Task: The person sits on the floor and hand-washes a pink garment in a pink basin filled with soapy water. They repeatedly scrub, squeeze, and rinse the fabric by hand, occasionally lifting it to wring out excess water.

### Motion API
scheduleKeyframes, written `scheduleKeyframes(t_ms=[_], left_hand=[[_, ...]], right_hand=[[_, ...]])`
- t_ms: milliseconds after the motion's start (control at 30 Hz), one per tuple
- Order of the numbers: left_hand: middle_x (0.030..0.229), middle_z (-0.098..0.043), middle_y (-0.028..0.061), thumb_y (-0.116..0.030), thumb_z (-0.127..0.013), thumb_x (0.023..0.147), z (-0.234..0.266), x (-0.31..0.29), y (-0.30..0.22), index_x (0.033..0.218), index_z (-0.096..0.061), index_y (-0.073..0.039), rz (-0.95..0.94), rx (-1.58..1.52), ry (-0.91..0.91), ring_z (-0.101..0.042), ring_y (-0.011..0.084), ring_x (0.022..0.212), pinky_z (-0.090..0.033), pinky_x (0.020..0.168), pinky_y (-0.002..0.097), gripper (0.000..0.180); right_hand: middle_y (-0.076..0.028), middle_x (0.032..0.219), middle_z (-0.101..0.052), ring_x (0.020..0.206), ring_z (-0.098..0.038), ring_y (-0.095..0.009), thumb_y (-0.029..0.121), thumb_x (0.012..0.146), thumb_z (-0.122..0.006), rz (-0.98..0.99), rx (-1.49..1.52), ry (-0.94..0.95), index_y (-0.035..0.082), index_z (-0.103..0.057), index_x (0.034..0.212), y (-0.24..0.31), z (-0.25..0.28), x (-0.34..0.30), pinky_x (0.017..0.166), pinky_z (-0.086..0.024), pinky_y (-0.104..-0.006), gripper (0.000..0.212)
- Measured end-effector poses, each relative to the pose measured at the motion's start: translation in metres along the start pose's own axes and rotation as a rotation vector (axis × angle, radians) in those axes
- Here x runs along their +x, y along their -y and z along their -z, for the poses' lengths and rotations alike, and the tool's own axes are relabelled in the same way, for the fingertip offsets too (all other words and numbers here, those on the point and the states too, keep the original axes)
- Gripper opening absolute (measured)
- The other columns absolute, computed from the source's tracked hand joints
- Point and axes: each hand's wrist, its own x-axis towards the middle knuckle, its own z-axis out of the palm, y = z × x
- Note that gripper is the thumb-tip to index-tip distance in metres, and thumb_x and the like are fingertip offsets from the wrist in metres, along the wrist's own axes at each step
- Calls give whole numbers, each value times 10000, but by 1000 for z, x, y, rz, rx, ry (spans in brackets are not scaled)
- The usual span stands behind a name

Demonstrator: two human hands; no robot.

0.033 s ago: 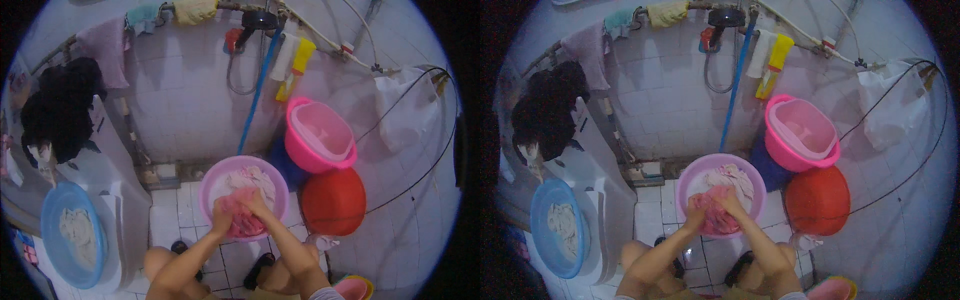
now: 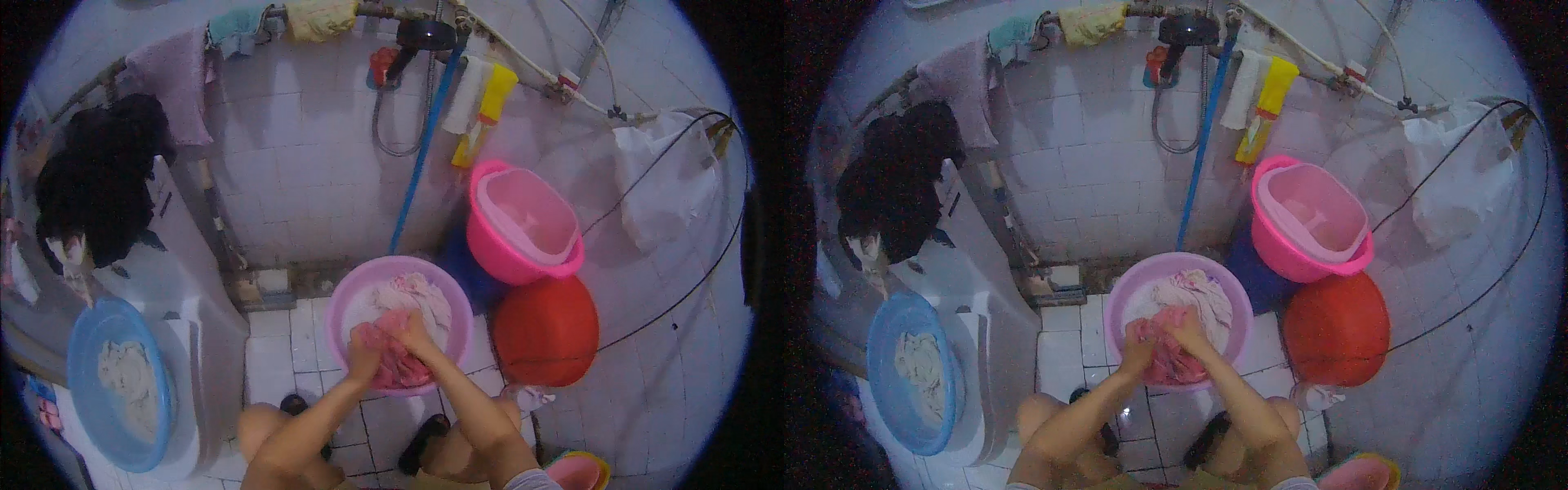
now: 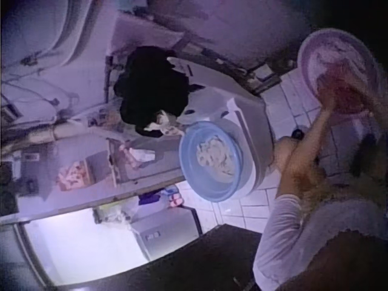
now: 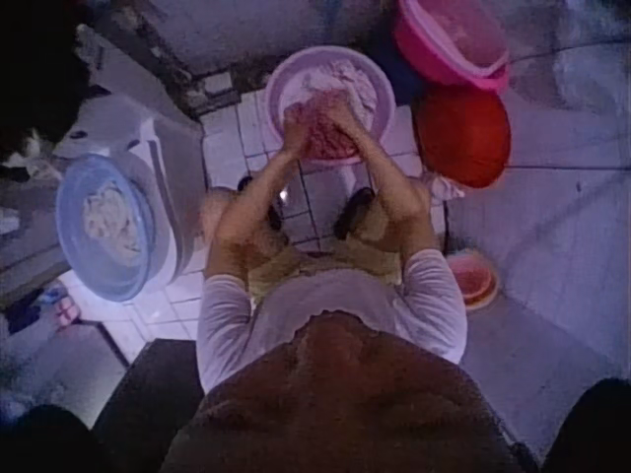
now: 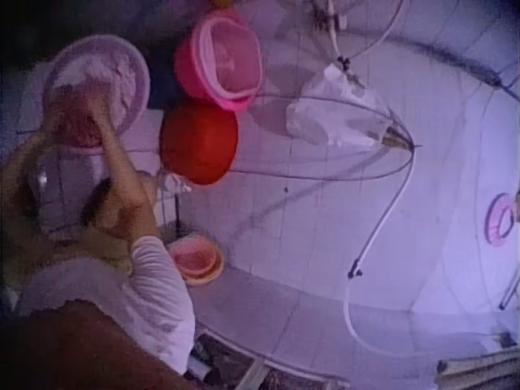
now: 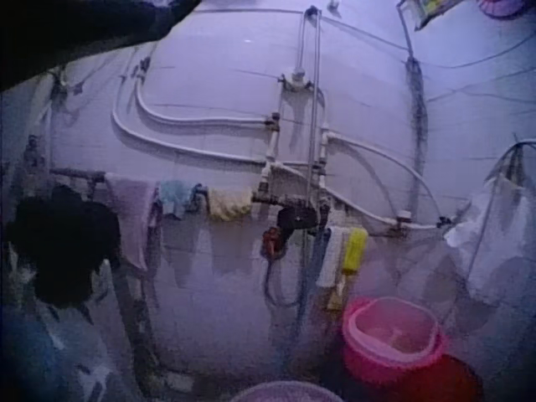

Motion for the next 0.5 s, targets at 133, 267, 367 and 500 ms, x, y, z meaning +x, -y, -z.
scheduleKeyframes(t_ms=[133, 267, 367, 500], left_hand=[[1036, -601, 161, -160, -583, 844, -11, 8, 8, 1076, -482, -4, 143, 248, -174, -595, 276, 929, -494, 743, 377, 297], [1067, -590, 195, -156, -545, 870, -14, 14, -16, 1083, -484, 6, 278, 229, -187, -592, 308, 940, -486, 750, 395, 274], [1079, -577, 220, -140, -553, 861, -13, 23, 10, 1099, -478, 12, 266, 211, -257, -581, 319, 961, -469, 789, 407, 293], [1075, -568, 244, -129, -589, 826, -12, 26, 15, 1123, -467, 31, 313, 274, -227, -572, 325, 988, -450, 840, 398, 358]], right_hand=[[-213, 1011, -592, 949, -578, -368, 336, 810, -638, -111, -205, -5, 12, -439, 1155, 30, -19, -6, 812, -448, -414, 514], [-262, 1010, -583, 985, -555, -429, 335, 816, -609, -131, -294, -3, 29, -443, 1133, 37, -18, 0, 806, -438, -444, 471], [-252, 932, -608, 886, -586, -439, 343, 823, -585, -217, -343, 7, 28, -447, 1107, 32, -31, 5, 749, -457, -476, 446], [-225, 840, -630, 731, -601, -452, 335, 833, -561, -200, -624, -33, 26, -456, 1052, 28, -50, 5, 666, -465, -525, 393]])
